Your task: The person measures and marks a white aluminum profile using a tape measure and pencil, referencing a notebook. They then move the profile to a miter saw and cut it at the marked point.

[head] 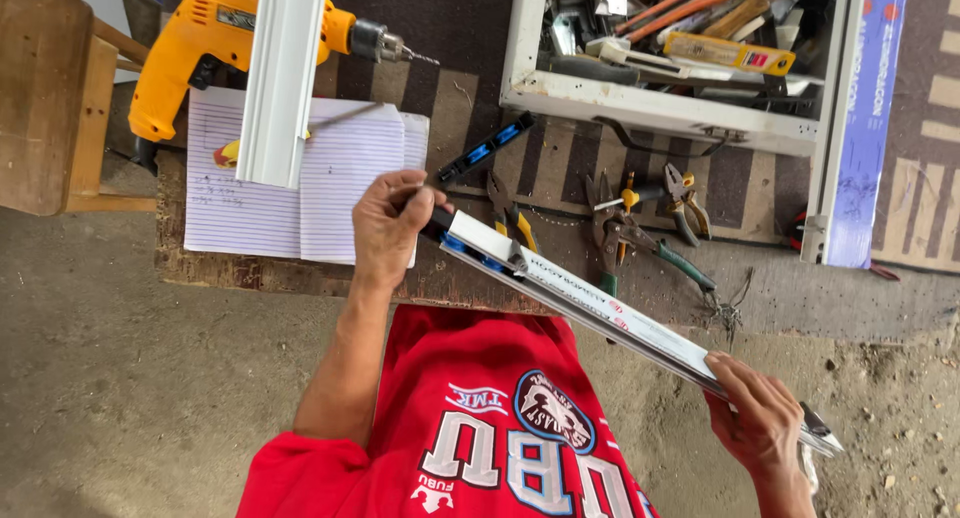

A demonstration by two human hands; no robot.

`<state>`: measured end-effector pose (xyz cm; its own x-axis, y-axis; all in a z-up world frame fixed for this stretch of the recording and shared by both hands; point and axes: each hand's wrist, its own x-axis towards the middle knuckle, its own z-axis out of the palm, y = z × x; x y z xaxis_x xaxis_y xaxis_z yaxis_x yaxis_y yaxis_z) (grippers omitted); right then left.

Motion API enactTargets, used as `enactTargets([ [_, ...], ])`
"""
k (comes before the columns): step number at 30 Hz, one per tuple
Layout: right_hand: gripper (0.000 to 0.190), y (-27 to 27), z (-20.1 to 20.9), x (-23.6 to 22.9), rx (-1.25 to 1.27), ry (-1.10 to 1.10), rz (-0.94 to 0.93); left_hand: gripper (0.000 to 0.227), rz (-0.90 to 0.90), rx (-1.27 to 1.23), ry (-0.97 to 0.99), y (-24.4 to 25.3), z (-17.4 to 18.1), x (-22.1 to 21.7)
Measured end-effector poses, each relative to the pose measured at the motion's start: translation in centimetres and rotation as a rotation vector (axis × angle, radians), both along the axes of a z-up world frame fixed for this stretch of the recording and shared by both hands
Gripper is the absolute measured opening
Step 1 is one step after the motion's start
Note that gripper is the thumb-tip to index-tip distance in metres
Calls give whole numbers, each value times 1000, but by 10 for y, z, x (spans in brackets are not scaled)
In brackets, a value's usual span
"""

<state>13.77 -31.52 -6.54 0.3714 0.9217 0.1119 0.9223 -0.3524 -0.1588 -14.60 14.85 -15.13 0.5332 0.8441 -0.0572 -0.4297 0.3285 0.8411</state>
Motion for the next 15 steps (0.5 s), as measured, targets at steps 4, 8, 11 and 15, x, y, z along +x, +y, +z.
enactTargets([
  [4, 31, -34, 15, 21, 52, -4, -78, 30, 142, 150, 151, 47, 16, -14],
  [8, 24, -103, 64, 44, -111, -32, -349, 30, 356, 163, 208, 91, 41, -51],
  [11, 26, -125, 27, 37, 260, 164, -520, 29, 284, 115, 215, 55, 24, -8],
  [15, 29, -83, -36, 22, 638, 454, -555, 17, 344, -245, 154, -17, -21, 71],
])
